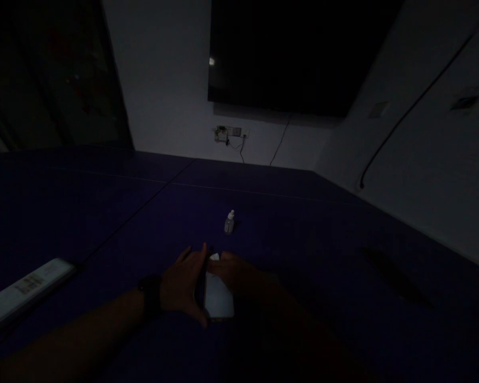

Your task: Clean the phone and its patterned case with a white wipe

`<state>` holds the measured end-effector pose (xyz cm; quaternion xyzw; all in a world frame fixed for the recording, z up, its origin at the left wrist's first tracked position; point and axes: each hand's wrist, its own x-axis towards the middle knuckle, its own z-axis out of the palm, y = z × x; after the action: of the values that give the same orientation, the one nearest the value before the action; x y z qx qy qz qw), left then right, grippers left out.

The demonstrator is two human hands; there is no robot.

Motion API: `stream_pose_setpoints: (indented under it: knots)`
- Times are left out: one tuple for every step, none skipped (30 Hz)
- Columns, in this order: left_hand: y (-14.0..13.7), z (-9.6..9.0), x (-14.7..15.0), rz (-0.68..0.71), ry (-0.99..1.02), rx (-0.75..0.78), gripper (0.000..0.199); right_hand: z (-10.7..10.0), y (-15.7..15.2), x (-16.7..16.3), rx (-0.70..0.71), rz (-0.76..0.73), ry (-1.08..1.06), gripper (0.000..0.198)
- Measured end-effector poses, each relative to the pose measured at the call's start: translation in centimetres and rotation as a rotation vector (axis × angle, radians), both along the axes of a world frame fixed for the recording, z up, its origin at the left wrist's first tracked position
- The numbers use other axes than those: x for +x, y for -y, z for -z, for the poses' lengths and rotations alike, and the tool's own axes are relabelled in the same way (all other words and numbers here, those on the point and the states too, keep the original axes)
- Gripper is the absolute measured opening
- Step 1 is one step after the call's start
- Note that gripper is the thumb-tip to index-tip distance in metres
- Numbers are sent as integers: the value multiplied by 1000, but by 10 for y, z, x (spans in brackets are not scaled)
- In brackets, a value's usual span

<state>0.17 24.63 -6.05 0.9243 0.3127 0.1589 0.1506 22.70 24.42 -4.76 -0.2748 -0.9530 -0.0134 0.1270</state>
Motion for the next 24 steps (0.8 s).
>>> stream_pose_setpoints:
  knots:
    - [0, 0, 0, -2, -1, 1, 162, -1, 0, -1, 3, -1, -3, 35]
    - [0, 1, 0, -4, -2, 3, 163, -2, 0, -1, 12, 7, -12, 34]
    - [0, 1, 0, -3, -1, 5, 162, -1, -1, -2, 25, 18, -25, 34]
    - [0, 1, 0, -2, 3, 8, 162, 0, -2, -2, 38, 28, -39, 34]
    - [0, 1, 0, -1, 10, 10, 162, 2, -4, -2, 49, 31, -46, 35]
    - [0, 1, 0, 3, 14, 9, 162, 4, -7, -2, 55, 18, -40, 36]
    - [0, 1, -1, 6, 15, 6, 162, 8, -9, -1, 57, -9, -28, 36]
    - [0, 0, -1, 8, 13, 3, 163, 11, -11, -1, 56, -43, -14, 35]
    - [0, 0, -1, 8, 8, -1, 164, 15, -14, 0, 54, -76, -3, 33]
    - [-1, -1, -1, 8, 1, -5, 164, 18, -16, 1, 51, -101, 1, 30]
    - [-1, -1, -1, 10, -6, -10, 164, 20, -17, 2, 52, -111, -4, 28]
    - [-1, -2, -1, 10, -12, -14, 163, 22, -18, 3, 59, -107, -14, 28]
    - [-1, -2, -1, 10, -15, -15, 162, 23, -19, 3, 70, -90, -27, 28]
    - [-1, -2, -2, 11, -16, -15, 161, 23, -18, 3, 81, -72, -38, 29]
    - [-1, -2, -2, 12, -15, -14, 160, 22, -18, 2, 93, -51, -48, 30]
    - [-1, -2, -2, 13, -13, -11, 160, 21, -17, 1, 105, -31, -59, 30]
    - [-1, -2, -2, 14, -11, -8, 160, 20, -17, 0, 115, -10, -73, 31]
    - [-1, -1, -2, 13, -11, -6, 161, 19, -16, 0, 122, 5, -85, 31]
    - [-1, -1, -2, 13, -16, -6, 161, 17, -16, 0, 124, 6, -92, 31]
    - [-1, -1, -2, 12, -24, -8, 162, 16, -16, 0, 121, -11, -95, 32]
    - [-1, -1, -3, 11, -32, -11, 162, 15, -16, 1, 113, -39, -92, 32]
    - [-1, -1, -3, 9, -35, -11, 163, 14, -17, 2, 97, -72, -82, 32]
    - [-1, -1, -3, 9, -35, -12, 162, 13, -17, 4, 76, -103, -65, 33]
    - [-2, -1, -3, 11, -31, -12, 162, 12, -18, 6, 53, -126, -45, 33]
